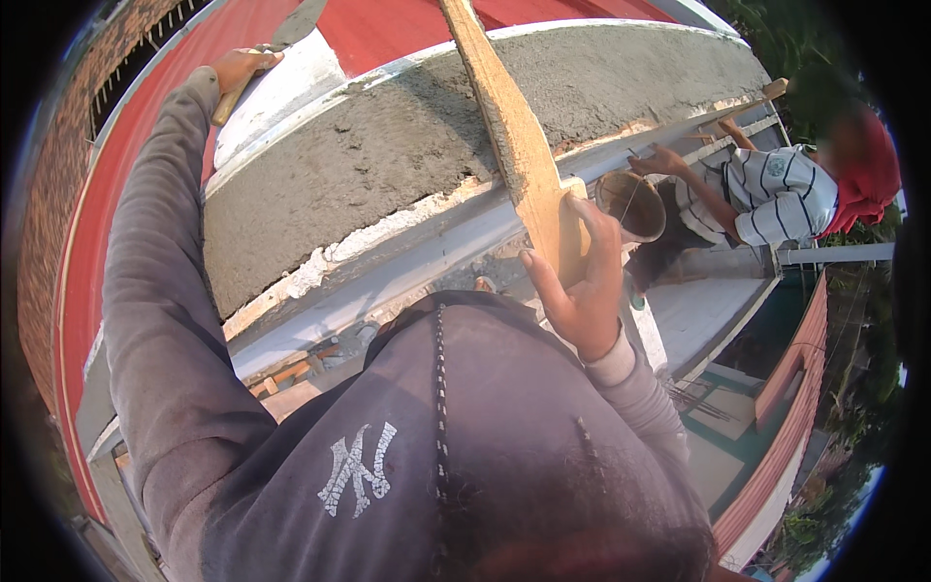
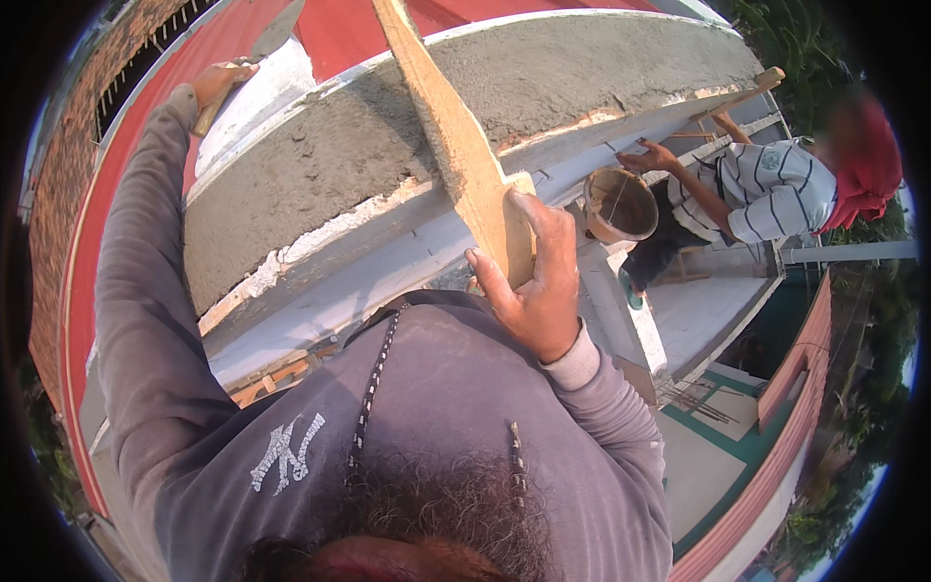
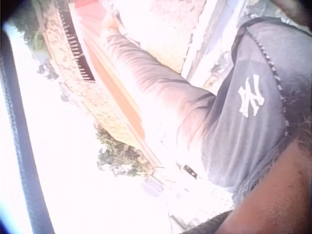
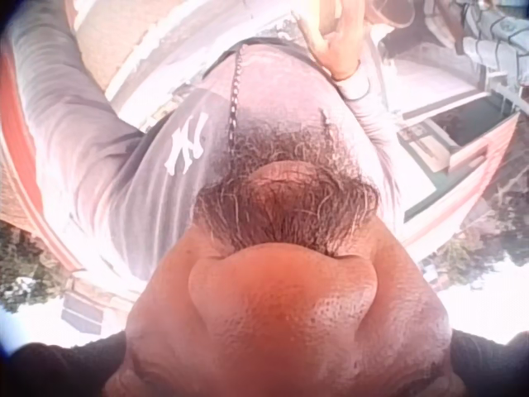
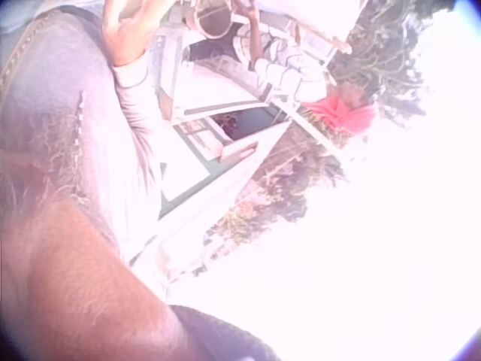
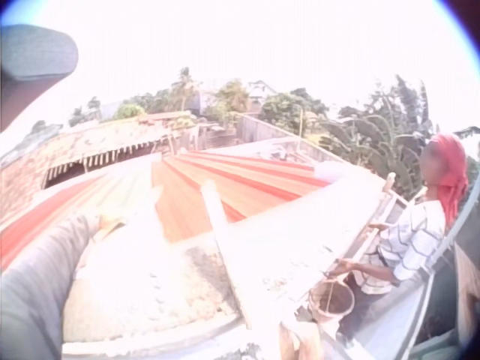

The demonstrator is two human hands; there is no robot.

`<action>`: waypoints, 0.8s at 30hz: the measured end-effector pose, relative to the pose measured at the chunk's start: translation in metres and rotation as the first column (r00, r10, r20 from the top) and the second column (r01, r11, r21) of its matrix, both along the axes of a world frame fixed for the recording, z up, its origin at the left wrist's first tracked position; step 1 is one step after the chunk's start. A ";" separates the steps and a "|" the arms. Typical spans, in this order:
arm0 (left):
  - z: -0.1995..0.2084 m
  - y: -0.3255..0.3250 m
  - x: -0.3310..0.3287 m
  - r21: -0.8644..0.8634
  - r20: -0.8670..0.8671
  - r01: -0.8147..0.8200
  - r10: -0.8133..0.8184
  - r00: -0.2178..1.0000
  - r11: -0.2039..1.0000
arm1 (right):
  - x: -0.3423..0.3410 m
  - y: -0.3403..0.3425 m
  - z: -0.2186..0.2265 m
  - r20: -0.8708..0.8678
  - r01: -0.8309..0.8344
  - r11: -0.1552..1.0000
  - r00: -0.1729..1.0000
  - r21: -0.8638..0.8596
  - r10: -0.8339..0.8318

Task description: The person applies and smooths cement along the ridge and edge of a red tiled roof using a trowel and a wooden smoothing board.

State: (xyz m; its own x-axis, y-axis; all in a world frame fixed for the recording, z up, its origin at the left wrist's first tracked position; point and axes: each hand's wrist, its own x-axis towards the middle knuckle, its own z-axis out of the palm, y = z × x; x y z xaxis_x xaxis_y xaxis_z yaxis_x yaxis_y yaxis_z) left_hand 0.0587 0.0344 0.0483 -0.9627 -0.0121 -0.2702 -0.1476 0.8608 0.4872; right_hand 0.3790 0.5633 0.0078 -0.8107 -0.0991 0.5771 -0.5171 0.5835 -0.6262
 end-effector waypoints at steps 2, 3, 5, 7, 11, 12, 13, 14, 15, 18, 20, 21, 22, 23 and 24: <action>-0.002 0.000 -0.003 0.000 0.010 -0.009 0.009 1.000 1.000 | 0.010 0.004 -0.018 0.012 -0.010 1.000 1.000 0.005 0.010; -0.005 -0.004 -0.003 0.013 0.019 -0.015 0.015 1.000 1.000 | 0.015 0.009 -0.022 0.029 -0.016 1.000 0.999 0.015 0.016; -0.007 -0.008 -0.002 0.017 0.028 -0.027 0.027 0.999 0.999 | 0.027 0.020 -0.029 0.066 -0.018 0.999 0.998 0.033 0.016; -0.006 -0.002 -0.002 0.005 0.028 -0.031 0.031 0.999 1.000 | 0.043 0.037 -0.045 0.108 -0.005 1.000 0.994 0.031 0.001; 0.003 0.007 0.003 0.048 0.038 0.016 -0.018 0.999 0.999 | 0.065 0.059 -0.064 0.111 0.083 0.994 0.991 -0.077 -0.074; 0.004 0.004 0.004 0.050 0.044 0.018 -0.020 0.999 0.999 | 0.062 0.048 -0.061 0.082 0.164 0.976 0.985 -0.143 -0.153; 0.003 0.001 0.005 0.052 0.049 0.019 -0.021 0.999 0.998 | 0.054 0.036 -0.051 0.098 0.150 0.960 0.987 -0.236 -0.130; 0.003 0.006 0.005 0.061 0.067 0.005 -0.009 0.998 0.998 | 0.041 0.022 -0.038 0.118 0.147 0.933 0.987 -0.329 -0.114; 0.004 0.011 0.008 0.074 0.082 -0.005 -0.001 0.997 0.997 | 0.029 0.011 -0.031 0.119 0.152 0.927 0.986 -0.343 -0.118; 0.002 0.006 0.007 0.041 0.037 0.003 -0.005 0.999 0.999 | 0.000 -0.014 -0.021 0.100 0.158 0.947 0.986 -0.280 -0.135; 0.003 0.003 0.009 0.009 0.001 0.020 -0.020 1.000 1.000 | -0.006 -0.026 -0.019 0.148 0.179 0.952 0.978 -0.247 -0.145; 0.004 0.005 0.007 0.027 -0.004 0.021 -0.021 1.000 0.999 | -0.006 -0.030 -0.019 0.194 0.197 0.951 0.969 -0.238 -0.152; 0.007 0.009 0.005 0.046 -0.009 0.022 -0.022 1.000 0.999 | -0.006 -0.033 -0.016 0.114 0.192 0.962 0.979 -0.193 -0.172; 0.006 0.011 0.006 0.066 -0.008 0.019 -0.019 1.000 0.998 | -0.004 -0.034 -0.015 0.117 0.195 0.964 0.977 -0.180 -0.176; 0.005 0.013 0.007 0.090 0.028 -0.003 0.001 1.000 0.996 | -0.001 -0.034 -0.014 0.119 0.200 0.966 0.976 -0.167 -0.181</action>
State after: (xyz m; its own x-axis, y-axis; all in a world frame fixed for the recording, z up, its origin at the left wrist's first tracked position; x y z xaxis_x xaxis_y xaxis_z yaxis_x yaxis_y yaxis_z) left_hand 0.0659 0.0474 0.0529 -0.9549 0.0116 -0.2968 -0.1637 0.8133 0.5584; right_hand 0.3775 0.5291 -0.0062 -0.8602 0.1590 0.4846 -0.3350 0.5403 -0.7719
